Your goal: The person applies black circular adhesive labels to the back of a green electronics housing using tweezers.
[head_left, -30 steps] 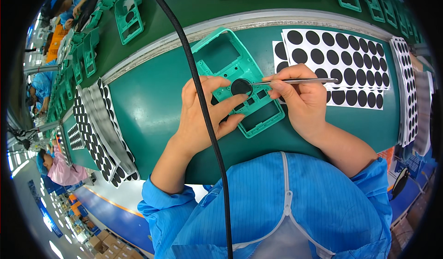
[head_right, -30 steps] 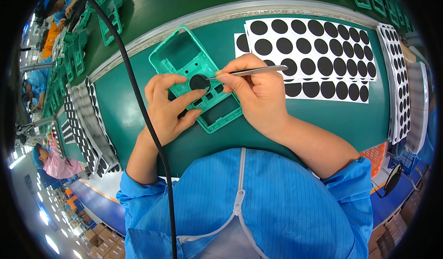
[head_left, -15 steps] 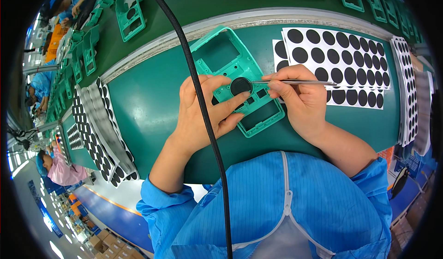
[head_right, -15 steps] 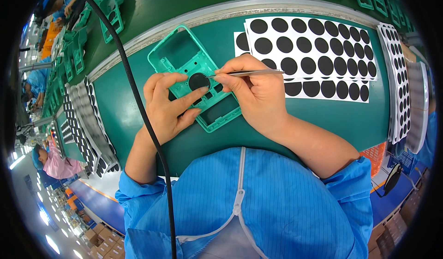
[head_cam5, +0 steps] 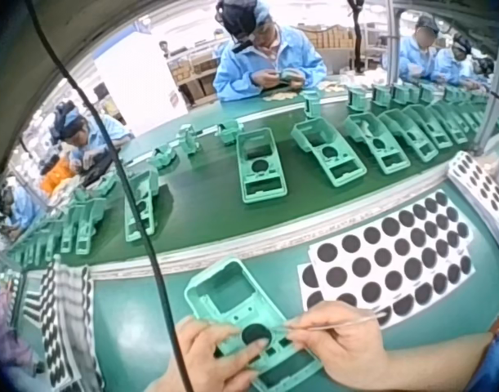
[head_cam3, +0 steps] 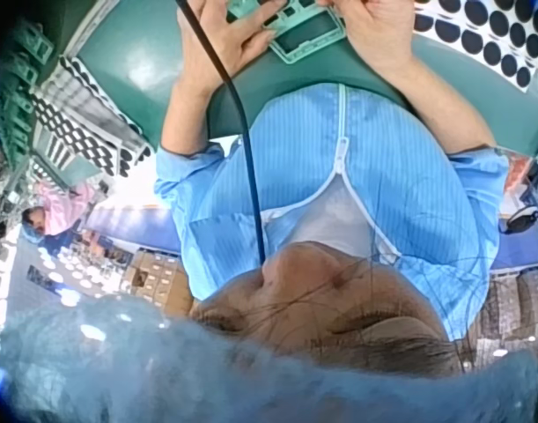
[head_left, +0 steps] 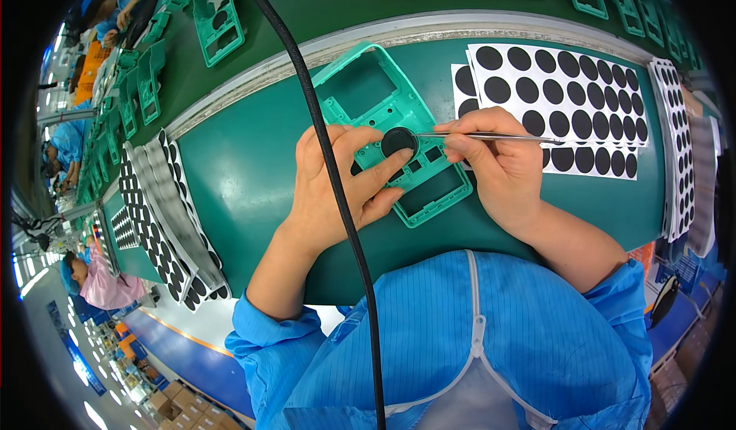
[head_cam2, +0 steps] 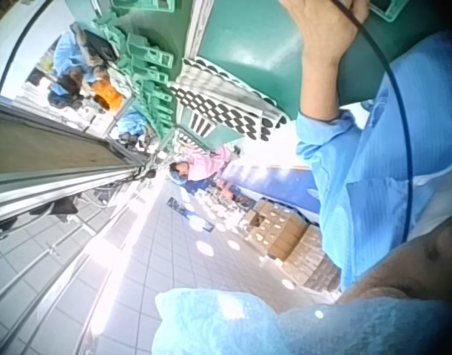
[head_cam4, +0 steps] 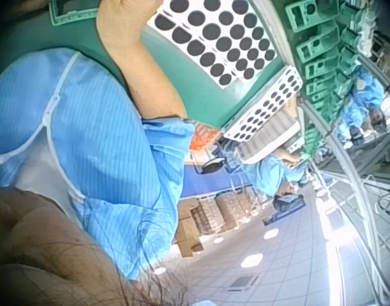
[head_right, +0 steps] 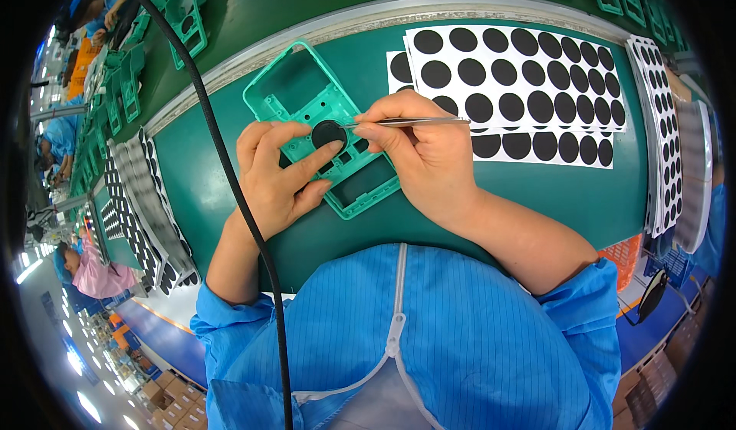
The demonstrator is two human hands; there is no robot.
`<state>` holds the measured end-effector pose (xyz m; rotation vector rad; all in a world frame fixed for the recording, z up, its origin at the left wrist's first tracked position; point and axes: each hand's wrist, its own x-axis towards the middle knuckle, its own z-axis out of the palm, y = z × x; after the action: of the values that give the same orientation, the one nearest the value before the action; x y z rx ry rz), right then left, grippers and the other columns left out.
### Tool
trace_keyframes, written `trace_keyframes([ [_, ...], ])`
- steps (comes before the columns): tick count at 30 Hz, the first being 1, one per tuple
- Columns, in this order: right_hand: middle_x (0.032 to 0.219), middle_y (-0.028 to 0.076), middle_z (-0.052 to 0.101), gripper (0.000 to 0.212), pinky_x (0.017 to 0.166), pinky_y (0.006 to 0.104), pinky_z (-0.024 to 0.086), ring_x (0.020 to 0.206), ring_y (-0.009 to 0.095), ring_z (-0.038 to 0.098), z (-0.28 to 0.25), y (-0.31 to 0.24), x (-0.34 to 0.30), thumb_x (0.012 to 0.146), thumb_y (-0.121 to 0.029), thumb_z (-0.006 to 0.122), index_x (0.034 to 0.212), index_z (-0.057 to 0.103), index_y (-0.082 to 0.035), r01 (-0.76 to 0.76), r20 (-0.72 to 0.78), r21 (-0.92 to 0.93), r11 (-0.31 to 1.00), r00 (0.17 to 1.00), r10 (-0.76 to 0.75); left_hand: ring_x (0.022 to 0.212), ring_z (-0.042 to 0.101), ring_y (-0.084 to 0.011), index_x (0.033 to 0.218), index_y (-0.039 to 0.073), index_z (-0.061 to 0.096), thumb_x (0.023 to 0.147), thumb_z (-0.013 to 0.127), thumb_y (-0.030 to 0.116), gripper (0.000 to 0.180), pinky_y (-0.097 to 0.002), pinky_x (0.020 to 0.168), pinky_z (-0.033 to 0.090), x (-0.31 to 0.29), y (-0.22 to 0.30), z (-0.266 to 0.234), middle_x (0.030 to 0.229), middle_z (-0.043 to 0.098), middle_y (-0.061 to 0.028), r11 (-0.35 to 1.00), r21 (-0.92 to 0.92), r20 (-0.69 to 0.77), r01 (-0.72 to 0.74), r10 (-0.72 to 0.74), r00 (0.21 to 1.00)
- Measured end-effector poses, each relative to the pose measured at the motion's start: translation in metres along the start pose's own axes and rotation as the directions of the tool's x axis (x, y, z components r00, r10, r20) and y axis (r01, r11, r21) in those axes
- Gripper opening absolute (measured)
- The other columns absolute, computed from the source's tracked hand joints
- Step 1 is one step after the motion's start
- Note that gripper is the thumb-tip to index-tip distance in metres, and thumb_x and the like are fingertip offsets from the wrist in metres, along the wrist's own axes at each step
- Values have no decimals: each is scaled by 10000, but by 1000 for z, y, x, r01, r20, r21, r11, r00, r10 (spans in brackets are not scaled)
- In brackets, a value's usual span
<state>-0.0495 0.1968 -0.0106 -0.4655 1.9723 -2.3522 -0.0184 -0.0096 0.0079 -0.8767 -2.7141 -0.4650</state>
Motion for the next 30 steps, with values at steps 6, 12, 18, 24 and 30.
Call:
trace_keyframes([
  [6,781,66,599,44,570,194,470,639,89,571,0,0,0,841,27,570,875,596,33,-12,-8,-20,1000,1000,12,946,431,-266,1012,191,691,646,691,279,376,-403,856,352,3,-2,-1,1055,520,-60,999,24,-7,-41,41,999],
  [12,765,62,598,39,566,192,470,635,86,572,1,-2,1,838,22,573,866,597,33,-31,-20,-30,999,999,30,893,443,-243,1004,214,694,664,670,331,360,-421,849,343,5,-2,-6,1038,516,-49,995,84,27,-60,57,998],
  [18,772,65,602,38,565,195,475,639,91,578,0,-1,2,834,19,578,863,599,32,-24,-12,-50,998,1000,24,873,448,-234,1019,227,687,674,656,360,371,-423,844,347,9,-2,-10,1006,503,-45,991,109,64,-76,69,996],
  [24,776,68,604,39,567,201,478,646,97,587,1,0,1,829,19,584,861,600,33,-4,-8,-42,999,1000,4,854,459,-231,1056,240,668,709,617,400,385,-417,828,361,8,-2,-11,969,487,-51,979,173,90,-111,97,991],
  [30,777,68,606,37,566,202,480,636,103,591,1,-1,1,825,23,585,855,604,33,-8,-10,-71,997,1000,7,865,457,-233,1063,241,666,721,604,413,387,-405,816,371,8,0,-11,965,473,-54,977,183,106,-112,94,990],
])
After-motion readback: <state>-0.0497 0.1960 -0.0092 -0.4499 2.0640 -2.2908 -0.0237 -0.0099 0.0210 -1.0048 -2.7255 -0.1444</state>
